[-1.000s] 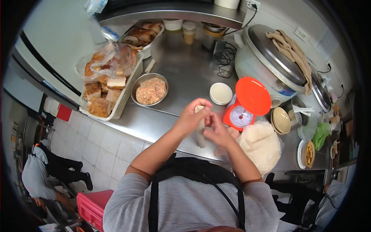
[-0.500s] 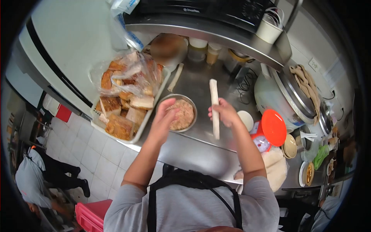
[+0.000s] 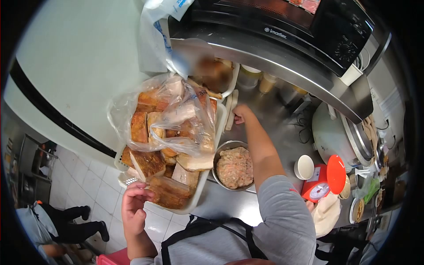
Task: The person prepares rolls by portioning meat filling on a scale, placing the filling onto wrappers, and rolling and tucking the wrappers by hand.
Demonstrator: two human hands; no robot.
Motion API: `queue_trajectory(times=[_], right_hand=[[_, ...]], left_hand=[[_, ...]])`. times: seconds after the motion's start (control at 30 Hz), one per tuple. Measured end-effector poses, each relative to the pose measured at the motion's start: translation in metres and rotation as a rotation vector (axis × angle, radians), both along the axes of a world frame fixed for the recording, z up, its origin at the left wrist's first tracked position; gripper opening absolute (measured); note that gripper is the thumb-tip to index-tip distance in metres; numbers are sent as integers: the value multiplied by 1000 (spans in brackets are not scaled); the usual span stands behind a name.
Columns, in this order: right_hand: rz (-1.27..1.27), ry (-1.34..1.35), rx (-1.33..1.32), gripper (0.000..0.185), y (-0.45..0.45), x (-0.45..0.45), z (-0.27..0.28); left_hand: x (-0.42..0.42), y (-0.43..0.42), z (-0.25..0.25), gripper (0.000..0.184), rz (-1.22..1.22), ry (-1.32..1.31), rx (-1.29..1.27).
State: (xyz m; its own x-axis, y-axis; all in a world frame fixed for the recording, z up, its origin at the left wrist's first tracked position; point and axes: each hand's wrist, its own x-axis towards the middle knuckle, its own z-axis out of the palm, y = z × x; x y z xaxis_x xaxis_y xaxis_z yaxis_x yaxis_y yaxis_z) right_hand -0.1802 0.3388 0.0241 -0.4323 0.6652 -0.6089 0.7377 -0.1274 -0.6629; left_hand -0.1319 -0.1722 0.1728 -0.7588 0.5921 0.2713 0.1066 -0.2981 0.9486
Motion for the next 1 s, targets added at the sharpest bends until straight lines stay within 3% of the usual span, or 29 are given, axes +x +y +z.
queue_trajectory(times=[0.17,0.37,0.47,0.57,0.67,0.77,0.8,0.87,0.93,1.0], right_hand=[[39,-28,77,21,-13,-9,-14],[86,-20,61,32,-42,4,14],[77,136,113,32,-46,10,10],[203,85,229,31,-60,24,39],[494,63,817,33,-58,40,46],[733,376,330,40,-74,83,82],[845,330,332,41,-89,98,98],[1072,257,417,46,-117,122,112],[1242,252,694,50,-143,136,107],[1387,171,815,55,-170,142,107]], left_hand=[[-21,-5,-8,57,18,-40,7],[-30,1,-13,56,-5,-55,21],[-27,5,-13,56,-6,-42,11],[-17,11,-5,55,-23,-27,6],[0,16,1,53,-56,-21,28],[22,21,-8,52,-281,-134,63],[36,25,-7,49,-330,-248,5],[56,49,-14,35,-680,-384,-37],[73,79,-42,26,-799,-434,-363],[86,108,-92,28,-541,-522,-526]])
